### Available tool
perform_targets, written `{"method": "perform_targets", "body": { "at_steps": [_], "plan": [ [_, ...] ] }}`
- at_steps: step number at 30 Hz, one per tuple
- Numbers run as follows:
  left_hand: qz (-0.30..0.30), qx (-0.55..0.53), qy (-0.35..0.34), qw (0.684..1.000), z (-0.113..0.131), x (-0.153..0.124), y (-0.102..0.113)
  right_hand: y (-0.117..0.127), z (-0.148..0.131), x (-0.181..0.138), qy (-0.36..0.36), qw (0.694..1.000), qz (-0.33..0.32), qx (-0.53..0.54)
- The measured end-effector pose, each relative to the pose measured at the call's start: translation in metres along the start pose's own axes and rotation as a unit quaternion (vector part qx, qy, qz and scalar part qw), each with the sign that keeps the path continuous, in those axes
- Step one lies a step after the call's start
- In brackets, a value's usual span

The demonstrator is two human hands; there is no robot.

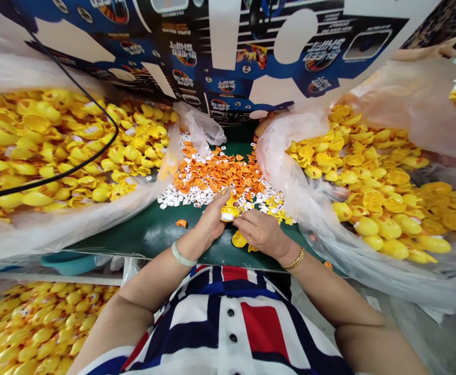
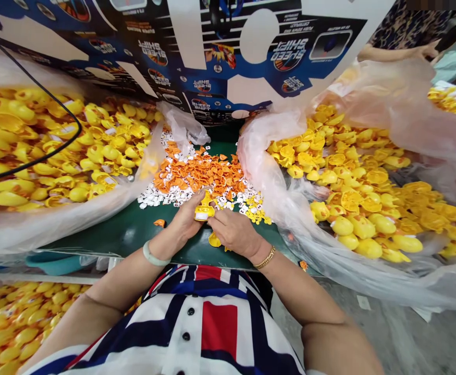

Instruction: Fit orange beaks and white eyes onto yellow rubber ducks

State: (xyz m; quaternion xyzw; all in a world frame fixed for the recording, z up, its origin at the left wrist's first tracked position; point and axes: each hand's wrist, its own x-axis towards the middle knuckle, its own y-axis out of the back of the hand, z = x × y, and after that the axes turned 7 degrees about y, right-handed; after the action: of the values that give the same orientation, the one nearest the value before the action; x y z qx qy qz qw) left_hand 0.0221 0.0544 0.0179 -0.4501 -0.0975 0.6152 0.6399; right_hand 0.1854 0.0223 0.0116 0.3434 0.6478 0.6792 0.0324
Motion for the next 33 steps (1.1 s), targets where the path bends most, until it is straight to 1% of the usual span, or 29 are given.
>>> {"method": "perform_targets", "body": {
  "at_steps": [3,6,8,10,12,14,16,18,20,22,27,33],
  "plan": [
    [0.007,-0.012,0.014,1.0,0.002,-0.001,0.002,-0.002,-0.002,-0.003,0.027,1.0,-0.009,0.004],
    [0.01,-0.007,0.025,1.0,0.001,-0.002,0.001,-0.004,-0.002,-0.006,0.018,1.0,-0.004,0.004],
    [0.009,-0.01,0.022,1.0,0.002,-0.003,0.001,-0.003,0.0,-0.007,-0.014,1.0,0.01,0.013],
    [0.019,-0.019,0.006,1.0,0.005,-0.003,0.004,0.0,0.004,-0.008,-0.069,0.997,0.028,0.033],
    [0.038,-0.023,-0.011,0.999,0.01,-0.002,0.008,0.005,0.006,-0.006,-0.119,0.991,0.031,0.051],
    [0.053,-0.029,-0.023,0.998,0.017,-0.002,0.012,0.011,0.004,0.0,-0.131,0.99,-0.007,0.058],
    [0.057,-0.037,-0.028,0.997,0.024,-0.003,0.015,0.014,-0.002,0.009,-0.101,0.991,-0.073,0.054],
    [0.049,-0.045,-0.029,0.997,0.028,-0.006,0.016,0.013,-0.011,0.02,-0.074,0.988,-0.13,0.043],
    [0.037,-0.053,-0.03,0.997,0.03,-0.009,0.017,0.007,-0.02,0.03,-0.073,0.983,-0.164,0.027],
    [0.035,-0.054,-0.032,0.997,0.031,-0.011,0.019,0.0,-0.026,0.038,-0.081,0.979,-0.187,0.014],
    [0.062,-0.05,-0.022,0.997,0.029,-0.012,0.026,-0.016,-0.032,0.041,-0.073,0.972,-0.222,-0.014],
    [0.067,-0.061,-0.036,0.995,0.025,-0.008,0.03,-0.016,-0.032,0.038,-0.038,0.972,-0.232,-0.03]
  ]
}}
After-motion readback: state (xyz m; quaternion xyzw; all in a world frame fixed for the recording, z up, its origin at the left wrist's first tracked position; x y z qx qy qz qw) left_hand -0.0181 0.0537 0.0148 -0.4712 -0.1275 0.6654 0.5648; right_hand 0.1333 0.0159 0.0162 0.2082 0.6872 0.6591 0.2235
